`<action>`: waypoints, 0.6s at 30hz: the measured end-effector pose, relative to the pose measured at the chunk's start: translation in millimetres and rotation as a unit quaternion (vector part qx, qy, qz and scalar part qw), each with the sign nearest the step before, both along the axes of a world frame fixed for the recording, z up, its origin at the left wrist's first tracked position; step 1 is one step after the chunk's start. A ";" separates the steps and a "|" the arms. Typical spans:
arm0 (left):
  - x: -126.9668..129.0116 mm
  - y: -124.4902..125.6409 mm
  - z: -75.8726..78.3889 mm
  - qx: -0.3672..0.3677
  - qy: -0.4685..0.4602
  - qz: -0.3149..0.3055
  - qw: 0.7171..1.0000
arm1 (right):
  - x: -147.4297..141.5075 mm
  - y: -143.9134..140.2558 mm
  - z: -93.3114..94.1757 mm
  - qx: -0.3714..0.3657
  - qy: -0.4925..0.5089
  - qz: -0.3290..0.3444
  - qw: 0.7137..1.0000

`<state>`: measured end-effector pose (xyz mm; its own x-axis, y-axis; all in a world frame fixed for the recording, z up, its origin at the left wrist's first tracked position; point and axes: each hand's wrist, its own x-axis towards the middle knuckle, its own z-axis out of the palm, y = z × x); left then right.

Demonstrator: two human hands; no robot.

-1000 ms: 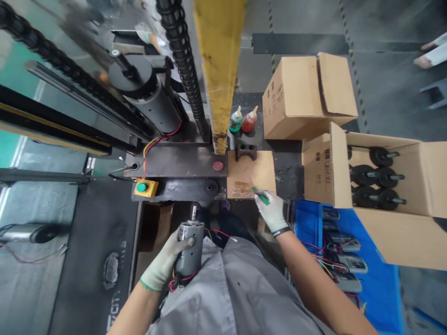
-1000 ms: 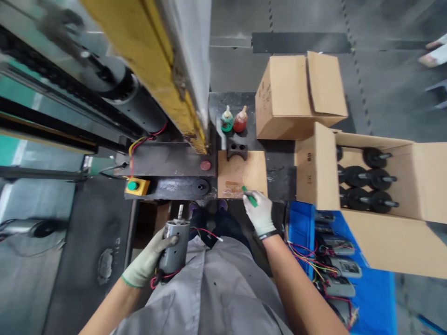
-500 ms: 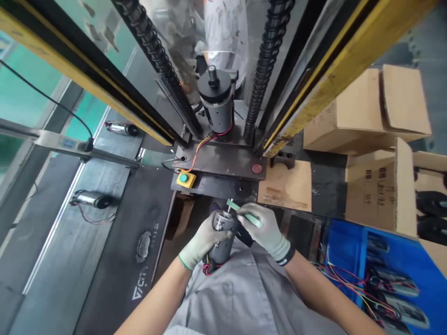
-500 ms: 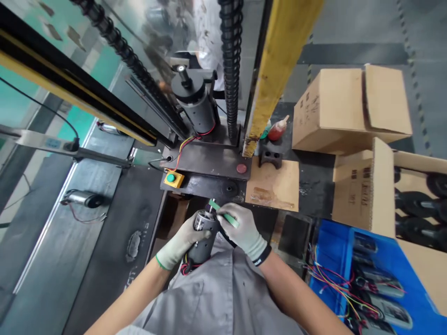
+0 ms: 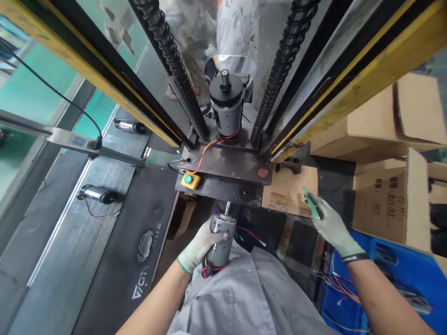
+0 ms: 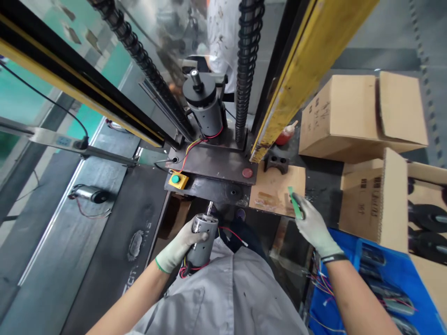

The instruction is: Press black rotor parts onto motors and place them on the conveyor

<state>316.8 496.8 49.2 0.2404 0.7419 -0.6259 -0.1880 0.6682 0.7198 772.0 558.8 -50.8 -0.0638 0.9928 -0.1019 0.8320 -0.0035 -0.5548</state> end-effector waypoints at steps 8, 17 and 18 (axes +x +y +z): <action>-1.3 -6.2 2.3 -0.005 0.025 0.020 0.999 | 42.6 45.6 -66.0 0.002 -0.183 0.102 0.978; -52.5 -0.6 -21.8 0.022 -0.015 0.043 0.999 | -112.5 22.8 73.4 0.128 0.034 0.046 0.990; -62.5 0.1 -26.2 0.022 -0.026 0.038 0.999 | -155.6 29.7 100.8 0.142 0.084 0.085 0.983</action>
